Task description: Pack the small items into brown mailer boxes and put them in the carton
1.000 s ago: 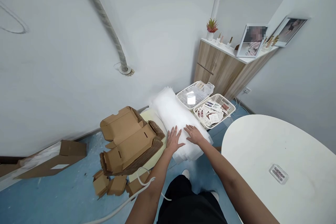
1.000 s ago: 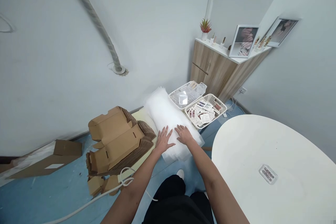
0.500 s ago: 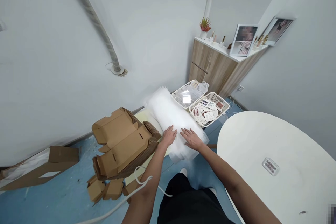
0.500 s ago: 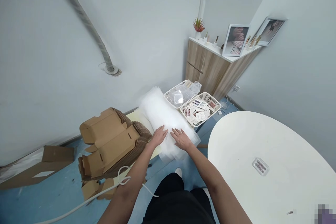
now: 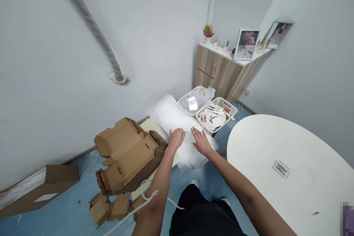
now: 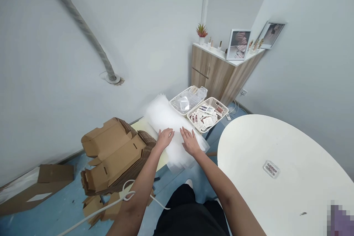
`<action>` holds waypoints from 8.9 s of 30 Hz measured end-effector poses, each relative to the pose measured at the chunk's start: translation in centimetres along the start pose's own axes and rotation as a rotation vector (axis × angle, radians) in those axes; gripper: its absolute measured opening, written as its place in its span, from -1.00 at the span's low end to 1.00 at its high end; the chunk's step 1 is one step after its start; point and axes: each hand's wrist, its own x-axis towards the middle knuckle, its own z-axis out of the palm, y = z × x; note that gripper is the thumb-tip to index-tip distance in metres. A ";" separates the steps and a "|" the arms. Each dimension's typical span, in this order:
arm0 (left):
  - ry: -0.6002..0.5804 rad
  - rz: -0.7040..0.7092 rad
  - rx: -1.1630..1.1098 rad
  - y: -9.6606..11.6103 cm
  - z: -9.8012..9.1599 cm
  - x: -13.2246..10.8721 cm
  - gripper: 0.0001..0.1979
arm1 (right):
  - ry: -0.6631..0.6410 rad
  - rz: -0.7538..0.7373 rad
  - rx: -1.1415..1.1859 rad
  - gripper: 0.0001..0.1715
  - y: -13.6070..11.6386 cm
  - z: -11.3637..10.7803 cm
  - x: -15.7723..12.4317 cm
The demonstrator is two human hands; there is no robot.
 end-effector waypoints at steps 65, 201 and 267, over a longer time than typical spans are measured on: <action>-0.501 0.577 0.307 27.9 28.0 -9.3 0.01 | 0.097 1.097 0.096 -0.23 21.4 -3.8 -38.0; -0.288 1.127 0.187 39.4 29.5 -3.9 -0.59 | -0.085 1.061 0.233 -0.69 26.5 -5.9 -38.8; -0.333 1.053 0.279 35.8 31.8 -10.4 -0.28 | 0.487 1.948 0.317 -0.36 19.0 -2.3 -43.1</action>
